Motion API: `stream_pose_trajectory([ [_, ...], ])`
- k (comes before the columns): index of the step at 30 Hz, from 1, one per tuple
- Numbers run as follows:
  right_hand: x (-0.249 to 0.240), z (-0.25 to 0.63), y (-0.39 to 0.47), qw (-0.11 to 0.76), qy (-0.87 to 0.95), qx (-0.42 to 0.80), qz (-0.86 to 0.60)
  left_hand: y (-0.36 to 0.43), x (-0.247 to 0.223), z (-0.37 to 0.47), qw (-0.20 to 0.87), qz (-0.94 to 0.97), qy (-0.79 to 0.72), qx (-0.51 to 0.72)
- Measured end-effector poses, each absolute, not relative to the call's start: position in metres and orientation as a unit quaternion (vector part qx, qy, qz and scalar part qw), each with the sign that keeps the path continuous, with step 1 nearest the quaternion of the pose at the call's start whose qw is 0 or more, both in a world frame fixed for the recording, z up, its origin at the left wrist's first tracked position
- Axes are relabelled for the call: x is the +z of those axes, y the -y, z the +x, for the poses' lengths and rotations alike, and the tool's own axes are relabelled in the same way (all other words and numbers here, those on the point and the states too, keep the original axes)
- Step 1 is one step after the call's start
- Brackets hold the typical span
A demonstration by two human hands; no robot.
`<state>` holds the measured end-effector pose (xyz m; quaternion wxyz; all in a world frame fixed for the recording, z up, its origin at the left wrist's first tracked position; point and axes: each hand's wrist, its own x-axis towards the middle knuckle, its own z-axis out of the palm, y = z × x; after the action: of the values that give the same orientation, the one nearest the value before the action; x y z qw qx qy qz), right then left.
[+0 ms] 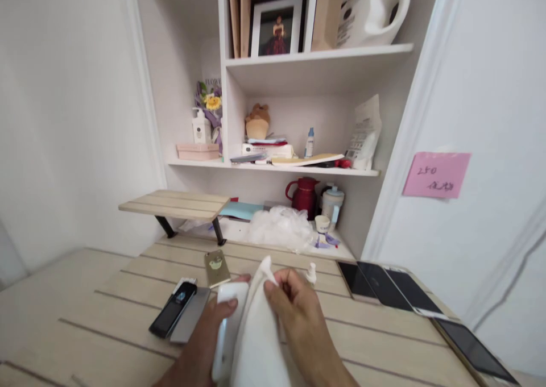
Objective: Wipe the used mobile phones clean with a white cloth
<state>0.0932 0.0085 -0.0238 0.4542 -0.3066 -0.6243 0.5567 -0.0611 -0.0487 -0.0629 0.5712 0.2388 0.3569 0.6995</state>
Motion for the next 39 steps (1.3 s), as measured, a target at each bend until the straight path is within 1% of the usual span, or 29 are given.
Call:
stream_pose_trajectory([
  [3,-0.022,0.097,-0.008,0.458,0.585,0.592,-0.311,0.050,-0.056,-0.062,0.600,0.161,-0.349,0.702],
  [6,-0.023,0.100,-0.008,0.455,0.554,0.623,-0.313,0.048,-0.053,-0.065,0.610,0.154,-0.326,0.705],
  [10,-0.024,0.102,-0.009,0.479,0.555,0.600,-0.319,0.044,-0.053,-0.068,0.613,0.179,-0.292,0.712],
  [13,-0.026,0.099,-0.005,0.476,0.583,0.573,-0.324,0.044,-0.053,-0.067,0.610,0.188,-0.295,0.711],
  [15,-0.028,0.095,0.000,0.467,0.635,0.513,-0.339,0.046,-0.051,-0.065,0.616,0.180,-0.291,0.710],
  [18,-0.037,0.084,0.009,0.453,0.736,0.366,-0.345,0.048,-0.050,-0.062,0.639,0.146,-0.275,0.703],
  [21,-0.049,0.074,0.018,0.441,0.818,0.265,-0.259,0.050,-0.051,-0.061,0.659,0.141,-0.258,0.692],
  [23,-0.055,0.070,0.021,0.417,0.860,0.220,-0.194,0.050,-0.055,-0.060,0.665,0.160,-0.247,0.686],
  [25,-0.060,0.068,0.020,0.396,0.881,0.193,-0.175,0.050,-0.058,-0.059,0.674,0.173,-0.237,0.678],
  [27,-0.065,0.068,0.016,0.403,0.873,0.186,-0.203,0.050,-0.061,-0.058,0.683,0.178,-0.224,0.672],
  [29,-0.070,0.069,0.011,0.428,0.845,0.198,-0.252,0.051,-0.062,-0.056,0.683,0.174,-0.213,0.677],
  [31,-0.073,0.068,0.006,0.444,0.813,0.221,-0.304,0.050,-0.061,-0.055,0.680,0.166,-0.212,0.682],
  [33,-0.072,0.066,0.003,0.442,0.786,0.255,-0.350,0.049,-0.060,-0.056,0.673,0.154,-0.221,0.689],
  [35,-0.070,0.065,0.002,0.428,0.778,0.285,-0.361,0.048,-0.059,-0.058,0.659,0.149,-0.240,0.697],
  [39,-0.065,0.064,0.002,0.393,0.800,0.312,-0.330,0.045,-0.056,-0.065,0.619,0.169,-0.296,0.708],
])
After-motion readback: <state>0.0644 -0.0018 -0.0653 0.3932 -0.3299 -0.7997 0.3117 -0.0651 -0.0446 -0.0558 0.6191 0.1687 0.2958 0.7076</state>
